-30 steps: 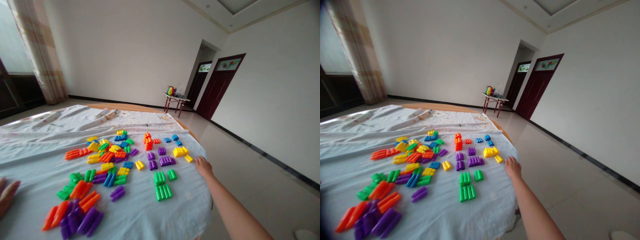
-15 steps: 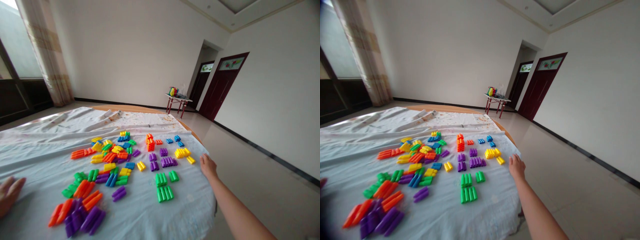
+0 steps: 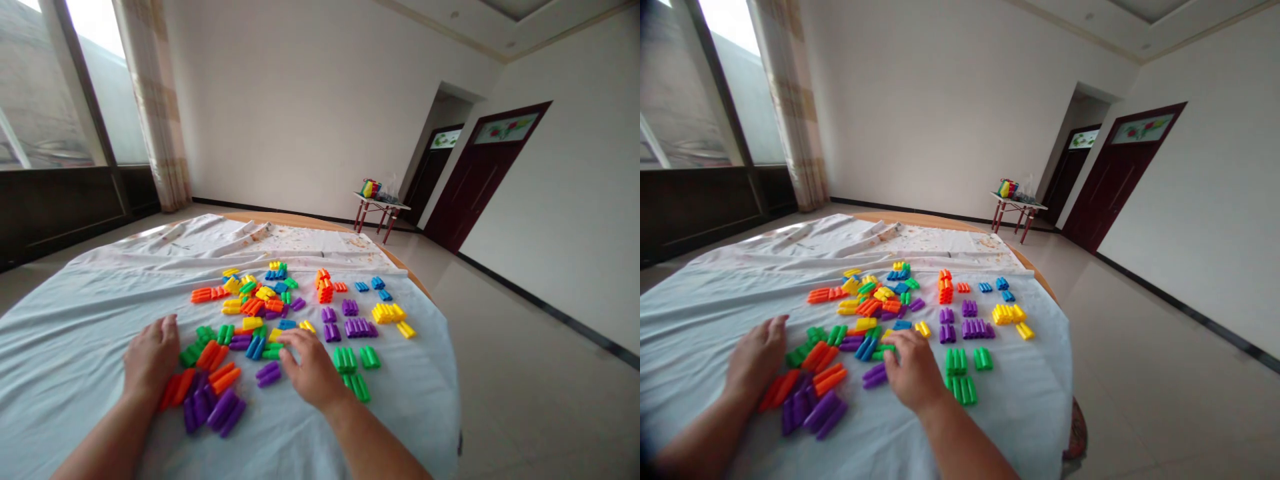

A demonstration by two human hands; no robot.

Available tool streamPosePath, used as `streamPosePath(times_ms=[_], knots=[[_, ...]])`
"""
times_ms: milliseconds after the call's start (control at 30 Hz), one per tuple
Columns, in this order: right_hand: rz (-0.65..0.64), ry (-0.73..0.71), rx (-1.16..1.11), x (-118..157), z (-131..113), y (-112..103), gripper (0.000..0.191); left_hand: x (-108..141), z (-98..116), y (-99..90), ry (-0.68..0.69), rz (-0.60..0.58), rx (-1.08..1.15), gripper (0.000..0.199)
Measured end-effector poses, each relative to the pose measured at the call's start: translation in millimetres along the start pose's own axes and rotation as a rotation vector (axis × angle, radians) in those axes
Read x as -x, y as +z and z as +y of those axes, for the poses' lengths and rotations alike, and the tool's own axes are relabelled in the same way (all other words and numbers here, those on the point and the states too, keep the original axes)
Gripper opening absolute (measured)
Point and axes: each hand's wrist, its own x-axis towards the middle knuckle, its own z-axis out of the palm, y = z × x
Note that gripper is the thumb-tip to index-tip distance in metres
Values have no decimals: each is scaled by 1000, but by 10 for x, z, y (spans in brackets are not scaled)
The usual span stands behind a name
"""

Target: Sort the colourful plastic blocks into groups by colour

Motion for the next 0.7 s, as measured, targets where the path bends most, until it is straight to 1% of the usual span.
streamPosePath(times_ms=[100, 200, 300, 467, 600, 700], knots=[[-87, 13, 81, 42, 36, 201, 28, 41, -11, -22, 15, -28, -19, 62], [-140, 46, 179, 97, 160, 284, 33, 33, -7, -28, 15, -60, -47, 62], [-171, 71, 208, 126, 218, 293, 33, 7, -6, 0, -2, -83, -75, 63], [-194, 93, 223, 93, 175, 267, 27, -23, -30, 45, 3, -103, -105, 66], [-174, 108, 218, 79, 130, 219, 24, -29, -25, 36, -7, -107, -134, 68], [-151, 97, 213, 95, 100, 194, 26, -38, -27, 35, 16, -126, -170, 68]])
